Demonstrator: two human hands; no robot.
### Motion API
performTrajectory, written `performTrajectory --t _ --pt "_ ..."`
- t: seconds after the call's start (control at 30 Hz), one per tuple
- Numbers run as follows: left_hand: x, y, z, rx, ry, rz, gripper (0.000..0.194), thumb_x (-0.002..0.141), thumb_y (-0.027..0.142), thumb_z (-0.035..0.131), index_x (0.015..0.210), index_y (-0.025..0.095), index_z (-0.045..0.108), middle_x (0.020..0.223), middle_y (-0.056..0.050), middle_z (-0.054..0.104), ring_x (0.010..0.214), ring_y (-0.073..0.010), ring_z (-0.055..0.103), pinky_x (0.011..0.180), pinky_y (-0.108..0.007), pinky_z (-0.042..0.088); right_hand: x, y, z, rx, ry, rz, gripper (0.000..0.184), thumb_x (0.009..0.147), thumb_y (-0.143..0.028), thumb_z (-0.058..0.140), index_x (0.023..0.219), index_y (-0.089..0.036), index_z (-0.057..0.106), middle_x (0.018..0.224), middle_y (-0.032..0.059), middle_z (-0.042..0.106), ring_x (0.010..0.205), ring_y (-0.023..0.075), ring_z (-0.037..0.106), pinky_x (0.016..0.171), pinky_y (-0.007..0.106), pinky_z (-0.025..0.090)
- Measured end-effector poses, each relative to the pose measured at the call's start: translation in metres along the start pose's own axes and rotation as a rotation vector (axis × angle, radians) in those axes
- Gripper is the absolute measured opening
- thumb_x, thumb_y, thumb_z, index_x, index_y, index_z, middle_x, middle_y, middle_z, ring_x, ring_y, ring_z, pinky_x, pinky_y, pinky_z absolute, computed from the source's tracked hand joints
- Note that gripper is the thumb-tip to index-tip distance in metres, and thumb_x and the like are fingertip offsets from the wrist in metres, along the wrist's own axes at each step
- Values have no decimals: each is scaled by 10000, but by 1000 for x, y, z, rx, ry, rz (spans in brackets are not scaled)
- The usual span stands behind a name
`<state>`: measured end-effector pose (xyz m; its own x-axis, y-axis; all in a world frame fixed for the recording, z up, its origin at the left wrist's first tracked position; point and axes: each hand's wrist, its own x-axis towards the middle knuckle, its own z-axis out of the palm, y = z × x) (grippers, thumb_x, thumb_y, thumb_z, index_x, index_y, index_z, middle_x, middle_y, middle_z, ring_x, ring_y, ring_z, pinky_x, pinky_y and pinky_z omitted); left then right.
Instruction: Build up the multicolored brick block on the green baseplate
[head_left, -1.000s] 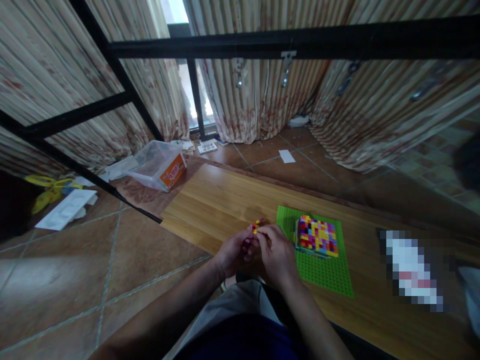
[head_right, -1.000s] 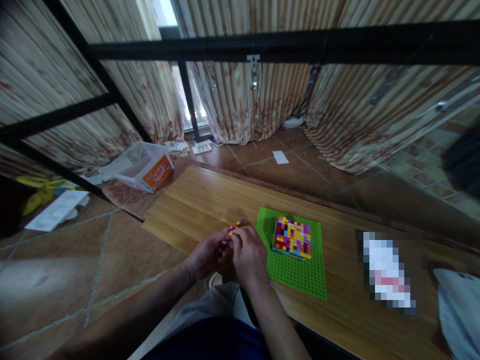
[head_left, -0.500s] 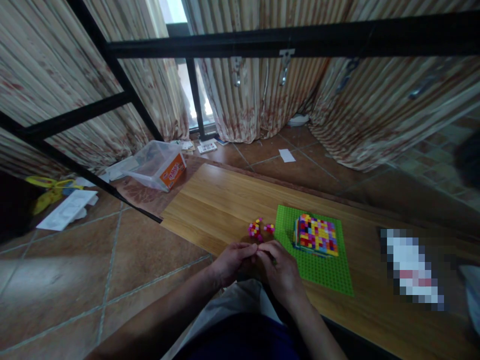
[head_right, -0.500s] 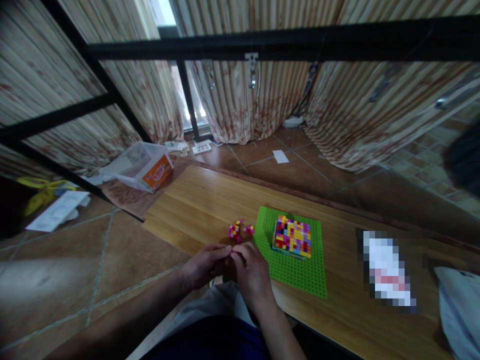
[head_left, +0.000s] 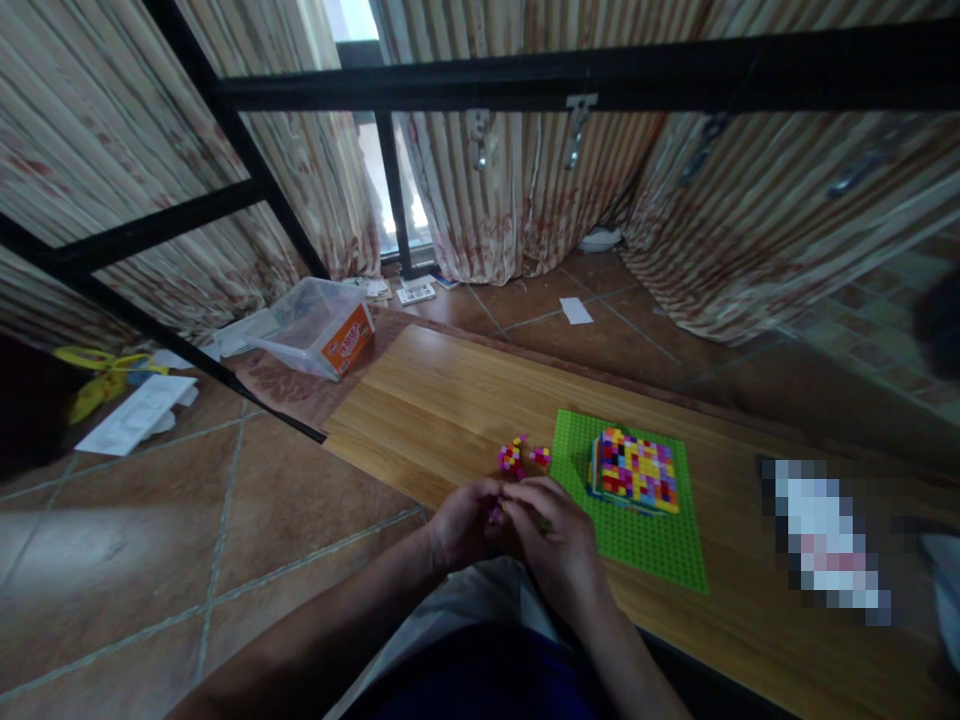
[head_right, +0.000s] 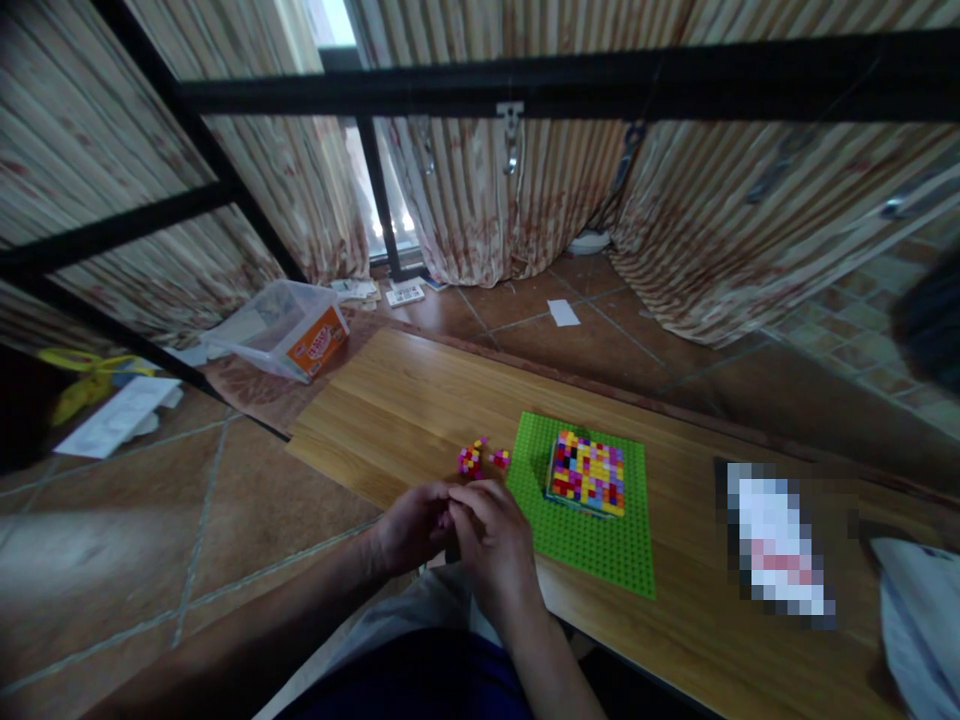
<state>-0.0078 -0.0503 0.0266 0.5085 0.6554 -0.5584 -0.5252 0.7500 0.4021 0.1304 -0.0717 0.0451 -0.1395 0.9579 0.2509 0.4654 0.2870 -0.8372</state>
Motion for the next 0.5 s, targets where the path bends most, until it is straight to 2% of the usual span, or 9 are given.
performTrajectory --t 0.1,0.2,0.3,0.4,0.5 --pt "-3 5 -1 62 88 12 131 756 236 585 718 112 565 620 16 465 445 -26 339 382 -143 136 23 9 0 -83 98 -10 247 932 -232 455 965 -227 700 974 44 683 915 159 633 849 307 493" --pt "-6 9 0 105 166 17 142 778 251 588 759 112 575 649 21 473 437 -12 331 383 -135 124 54 27 1 -290 59 -11 269 912 -187 448 996 -200 703 948 70 668 910 187 614 841 326 473" --pt "-7 12 0 115 195 32 156 771 272 594 762 119 566 635 32 454 431 -13 327 386 -137 115 78 43 7 -451 -64 -50 278 877 -134 465 969 -203 718 909 75 647 910 194 596 842 313 446" --pt "-7 15 -2 136 218 76 152 747 270 595 776 123 573 626 37 455 426 -16 322 387 -143 119 88 54 13 -533 -133 -51 242 825 -99 517 886 -209 724 868 68 628 879 191 584 815 298 430" --pt "-7 19 -3 179 260 112 140 736 259 588 784 127 589 606 43 457 421 -19 316 391 -148 146 89 57 12 -537 -150 -54 208 821 -104 535 809 -215 711 843 51 614 848 175 576 792 284 420"
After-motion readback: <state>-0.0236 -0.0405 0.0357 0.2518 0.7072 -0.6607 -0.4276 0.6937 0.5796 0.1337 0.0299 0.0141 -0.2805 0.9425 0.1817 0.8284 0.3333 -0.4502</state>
